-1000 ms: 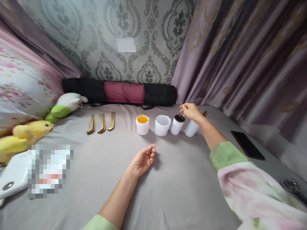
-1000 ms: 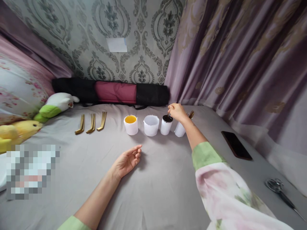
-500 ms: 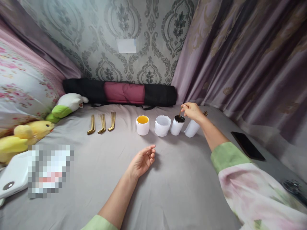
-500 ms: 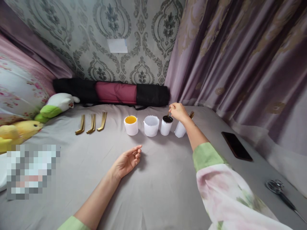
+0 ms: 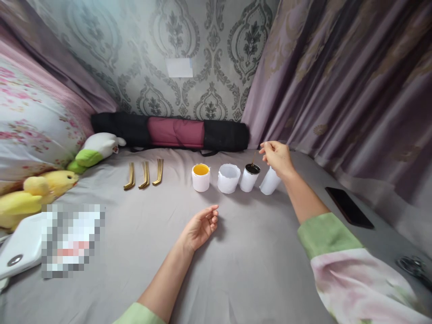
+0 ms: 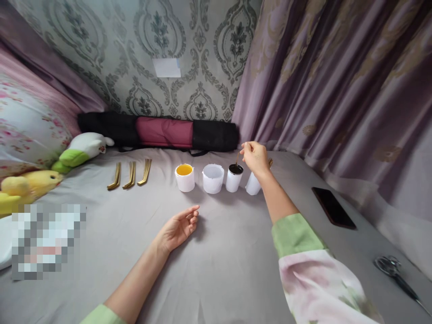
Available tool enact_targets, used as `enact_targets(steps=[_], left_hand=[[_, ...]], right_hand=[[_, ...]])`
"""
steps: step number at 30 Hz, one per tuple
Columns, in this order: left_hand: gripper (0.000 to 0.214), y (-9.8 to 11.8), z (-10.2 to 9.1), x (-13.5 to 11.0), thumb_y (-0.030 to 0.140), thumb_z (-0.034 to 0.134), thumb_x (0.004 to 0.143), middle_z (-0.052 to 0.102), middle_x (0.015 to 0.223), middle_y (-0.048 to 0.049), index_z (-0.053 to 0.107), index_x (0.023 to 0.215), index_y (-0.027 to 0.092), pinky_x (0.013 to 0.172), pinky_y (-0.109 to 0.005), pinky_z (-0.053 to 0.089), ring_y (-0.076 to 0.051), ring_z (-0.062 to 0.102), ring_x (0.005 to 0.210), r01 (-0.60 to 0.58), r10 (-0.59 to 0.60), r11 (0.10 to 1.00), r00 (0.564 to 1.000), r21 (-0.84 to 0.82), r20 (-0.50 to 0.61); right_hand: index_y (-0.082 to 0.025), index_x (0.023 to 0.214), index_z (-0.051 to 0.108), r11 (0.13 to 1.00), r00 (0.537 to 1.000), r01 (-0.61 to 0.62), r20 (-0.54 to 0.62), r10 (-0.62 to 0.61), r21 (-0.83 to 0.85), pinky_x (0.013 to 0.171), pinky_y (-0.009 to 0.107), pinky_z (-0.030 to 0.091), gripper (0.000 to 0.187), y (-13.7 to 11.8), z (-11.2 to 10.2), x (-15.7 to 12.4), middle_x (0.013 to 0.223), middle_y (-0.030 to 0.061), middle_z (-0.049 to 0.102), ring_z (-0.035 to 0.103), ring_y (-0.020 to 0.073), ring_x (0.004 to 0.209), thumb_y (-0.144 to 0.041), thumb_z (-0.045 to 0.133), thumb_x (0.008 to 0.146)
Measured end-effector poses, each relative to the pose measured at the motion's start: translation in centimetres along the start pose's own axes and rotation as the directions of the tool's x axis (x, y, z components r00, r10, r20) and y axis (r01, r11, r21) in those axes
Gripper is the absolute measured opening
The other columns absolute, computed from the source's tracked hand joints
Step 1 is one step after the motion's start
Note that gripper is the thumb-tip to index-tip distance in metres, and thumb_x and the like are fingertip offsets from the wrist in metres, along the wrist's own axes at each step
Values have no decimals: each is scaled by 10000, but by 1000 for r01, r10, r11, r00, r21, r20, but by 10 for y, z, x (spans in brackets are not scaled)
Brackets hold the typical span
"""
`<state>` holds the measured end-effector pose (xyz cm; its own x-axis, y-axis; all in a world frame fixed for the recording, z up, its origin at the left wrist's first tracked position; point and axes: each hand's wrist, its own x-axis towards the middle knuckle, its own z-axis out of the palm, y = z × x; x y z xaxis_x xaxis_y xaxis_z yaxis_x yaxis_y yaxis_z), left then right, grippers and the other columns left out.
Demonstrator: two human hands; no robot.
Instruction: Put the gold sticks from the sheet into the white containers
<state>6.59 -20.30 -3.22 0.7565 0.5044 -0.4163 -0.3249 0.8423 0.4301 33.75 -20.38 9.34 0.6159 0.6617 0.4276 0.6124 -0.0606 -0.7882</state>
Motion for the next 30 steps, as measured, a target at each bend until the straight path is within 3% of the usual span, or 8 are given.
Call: enact_targets(steps=[15,22,30], left_hand=[[158,-2,-3,3,142,559,741,538,702,-19,568,896,110,467,-166,396,-54,488,540,-9,10,1000,1000,-13,26],[124,-1,-2,2,139,557,738,533,686,-18,572,856,106,462,-166,372,-54,477,533,-19,20,999,999,-31,28],[106,0,0,1,142,565,735,530,679,-15,580,834,106,479,-169,364,-52,474,534,-29,29,999,999,-18,24]], right_hand=[[-173,752,531,956,991,-120,-20,130,266,374,175,331,396,-20,3,-71,616,19,543,469,71,454,-552,417,769],[-180,707,531,873,954,-300,142,265,384,373,180,327,361,-11,33,-118,568,-9,511,459,73,439,-534,475,740],[-178,691,529,887,912,-358,313,265,291,411,206,352,399,4,72,-157,551,1,514,468,105,460,-558,424,751]])
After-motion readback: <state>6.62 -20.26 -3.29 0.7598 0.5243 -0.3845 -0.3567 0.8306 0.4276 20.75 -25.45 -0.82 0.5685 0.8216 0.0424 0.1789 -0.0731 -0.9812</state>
